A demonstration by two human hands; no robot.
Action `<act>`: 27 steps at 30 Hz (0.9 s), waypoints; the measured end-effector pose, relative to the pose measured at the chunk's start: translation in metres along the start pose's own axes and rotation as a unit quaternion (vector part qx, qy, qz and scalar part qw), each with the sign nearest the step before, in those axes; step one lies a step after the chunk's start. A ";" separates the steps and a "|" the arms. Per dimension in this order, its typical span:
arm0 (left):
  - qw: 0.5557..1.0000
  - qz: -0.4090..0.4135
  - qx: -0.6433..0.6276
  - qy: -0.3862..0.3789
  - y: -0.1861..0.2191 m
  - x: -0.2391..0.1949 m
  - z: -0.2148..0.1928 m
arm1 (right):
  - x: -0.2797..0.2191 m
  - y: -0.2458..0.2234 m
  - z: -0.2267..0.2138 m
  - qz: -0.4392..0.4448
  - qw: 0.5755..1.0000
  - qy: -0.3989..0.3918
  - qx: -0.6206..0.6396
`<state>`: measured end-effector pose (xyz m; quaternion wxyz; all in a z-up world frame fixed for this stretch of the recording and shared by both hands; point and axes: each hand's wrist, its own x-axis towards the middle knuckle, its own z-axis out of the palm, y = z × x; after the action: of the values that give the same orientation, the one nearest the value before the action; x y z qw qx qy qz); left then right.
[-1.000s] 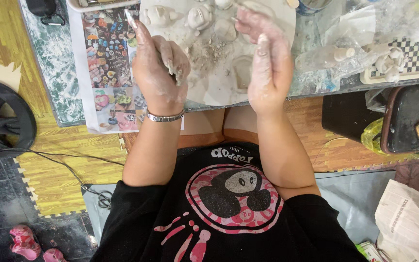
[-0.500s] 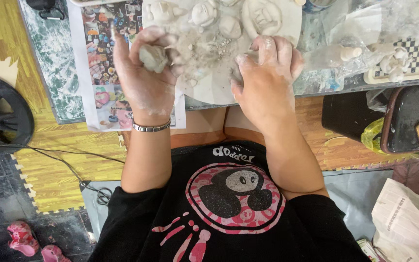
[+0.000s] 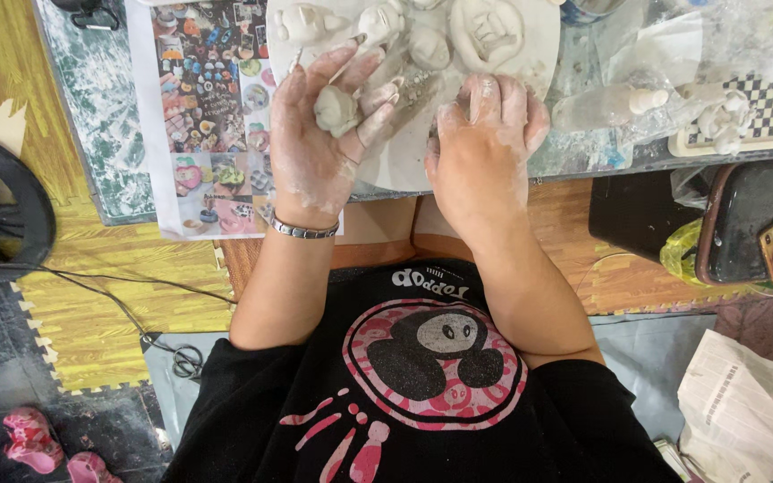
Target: The person shapes small pieces of white clay by hand into figurines on a rotating tray. They roll, pinch, and attach small clay parts to form animal-like shapes, then place the finished pieces on the tray.
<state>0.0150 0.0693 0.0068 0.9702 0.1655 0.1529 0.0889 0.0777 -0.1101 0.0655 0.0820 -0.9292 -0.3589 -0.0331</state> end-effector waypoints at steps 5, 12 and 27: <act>0.998 0.010 0.050 0.043 -0.001 -0.002 0.010 | 0.002 -0.001 -0.001 0.018 0.999 0.015 0.028; 0.996 -0.008 0.045 0.081 -0.011 0.000 0.014 | 0.002 0.002 -0.015 0.021 0.990 0.055 0.128; 0.999 -0.045 -0.005 0.004 -0.038 0.000 0.024 | 0.002 -0.022 -0.020 -0.033 0.973 0.131 0.185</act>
<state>0.0273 0.0268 0.0156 0.9735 0.1531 0.1637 0.0461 0.0642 -0.0965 0.0882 0.2978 -0.8730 -0.3755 -0.0905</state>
